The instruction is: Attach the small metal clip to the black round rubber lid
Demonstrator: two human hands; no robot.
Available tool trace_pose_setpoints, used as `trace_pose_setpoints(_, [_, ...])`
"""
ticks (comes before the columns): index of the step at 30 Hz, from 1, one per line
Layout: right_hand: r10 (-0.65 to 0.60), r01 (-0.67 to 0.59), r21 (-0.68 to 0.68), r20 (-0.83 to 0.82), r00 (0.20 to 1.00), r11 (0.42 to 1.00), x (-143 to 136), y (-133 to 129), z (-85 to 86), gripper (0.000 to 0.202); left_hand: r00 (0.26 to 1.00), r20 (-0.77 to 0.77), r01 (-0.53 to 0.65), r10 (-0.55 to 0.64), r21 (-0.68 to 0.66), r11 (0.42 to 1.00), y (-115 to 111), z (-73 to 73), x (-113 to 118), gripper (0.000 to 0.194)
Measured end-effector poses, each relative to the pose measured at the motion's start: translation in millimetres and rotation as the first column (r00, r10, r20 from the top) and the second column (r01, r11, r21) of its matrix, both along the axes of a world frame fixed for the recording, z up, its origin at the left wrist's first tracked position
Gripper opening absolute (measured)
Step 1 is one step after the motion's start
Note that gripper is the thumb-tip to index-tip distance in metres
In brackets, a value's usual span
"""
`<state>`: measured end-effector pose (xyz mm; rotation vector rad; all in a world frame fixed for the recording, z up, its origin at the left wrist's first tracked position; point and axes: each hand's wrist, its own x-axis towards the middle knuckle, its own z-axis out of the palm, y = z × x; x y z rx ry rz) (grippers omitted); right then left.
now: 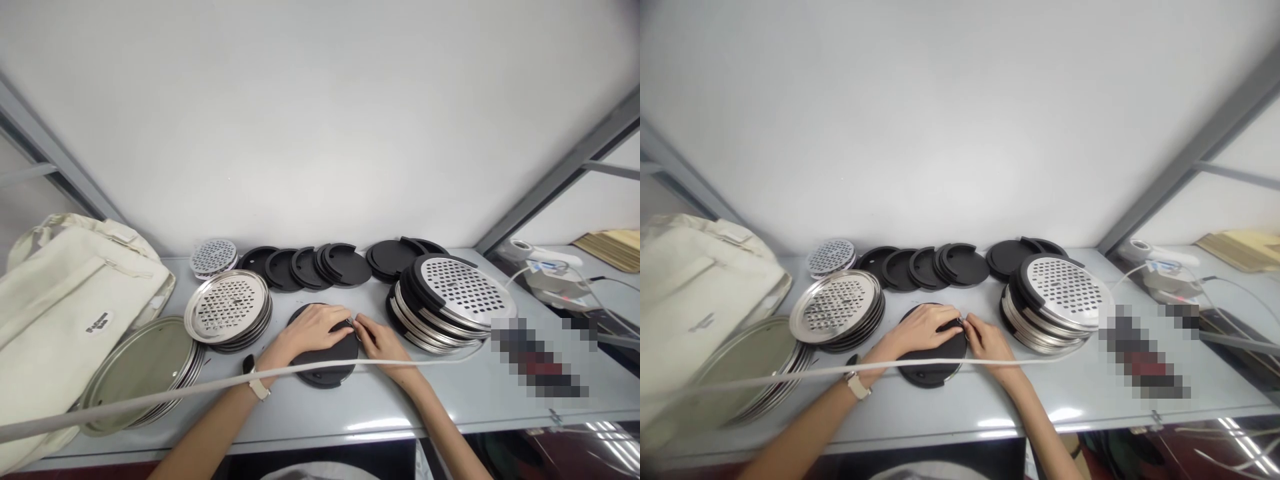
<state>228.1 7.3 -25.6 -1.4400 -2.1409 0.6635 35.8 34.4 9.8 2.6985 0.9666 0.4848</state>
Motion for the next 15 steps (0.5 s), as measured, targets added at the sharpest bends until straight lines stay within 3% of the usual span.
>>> trace_pose_setpoints(15, [-0.046,0.046,-0.002,0.052,0.998,0.999,-3.1,-3.3,0.2,0.033,0.999,0.011,0.03,-0.031,0.012,0.999,0.9,-1.8,0.8,0.017])
